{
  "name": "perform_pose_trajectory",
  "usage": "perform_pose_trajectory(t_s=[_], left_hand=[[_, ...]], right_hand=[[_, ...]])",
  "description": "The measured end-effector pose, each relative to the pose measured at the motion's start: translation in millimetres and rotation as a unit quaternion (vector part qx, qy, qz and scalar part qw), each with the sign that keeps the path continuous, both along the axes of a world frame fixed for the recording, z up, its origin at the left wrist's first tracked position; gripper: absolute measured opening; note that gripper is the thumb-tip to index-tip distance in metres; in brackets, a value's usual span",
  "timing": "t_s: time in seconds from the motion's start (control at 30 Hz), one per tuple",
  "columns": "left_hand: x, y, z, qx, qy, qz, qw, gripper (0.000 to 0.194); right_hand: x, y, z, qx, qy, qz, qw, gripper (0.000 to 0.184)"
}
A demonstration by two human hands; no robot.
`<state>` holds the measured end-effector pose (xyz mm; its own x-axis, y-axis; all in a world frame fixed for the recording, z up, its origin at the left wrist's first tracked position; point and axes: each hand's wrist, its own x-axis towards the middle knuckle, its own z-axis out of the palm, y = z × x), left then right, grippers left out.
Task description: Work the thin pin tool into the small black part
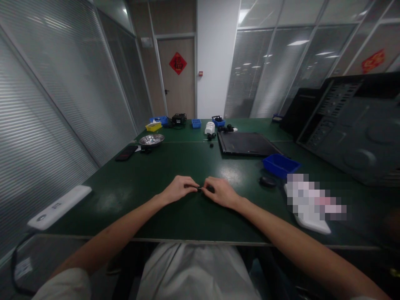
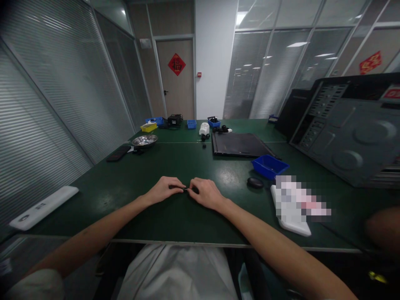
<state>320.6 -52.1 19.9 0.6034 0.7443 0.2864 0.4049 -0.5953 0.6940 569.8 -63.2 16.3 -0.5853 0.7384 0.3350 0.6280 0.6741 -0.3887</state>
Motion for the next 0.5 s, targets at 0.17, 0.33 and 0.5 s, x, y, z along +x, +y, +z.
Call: perform_pose_trajectory(t_s=[0.17,0.33,0.5], left_hand=[[4.0,-2.5,-3.3,-0.014,-0.012,0.009,1.000,0.020],[5.5,-1.9,-8.2,-0.042,-0.027,0.057,0.997,0.021],[5.4,-1.7,-10.4,-0.053,-0.044,0.057,0.996,0.021]], right_hand=[[-0.4,-2.2,-0.3,0.007,-0.004,0.009,1.000,0.010],[0.7,0.4,-3.0,0.000,0.010,0.018,1.000,0.011],[2.4,2.9,-6.0,-0.004,0.008,0.022,1.000,0.011]])
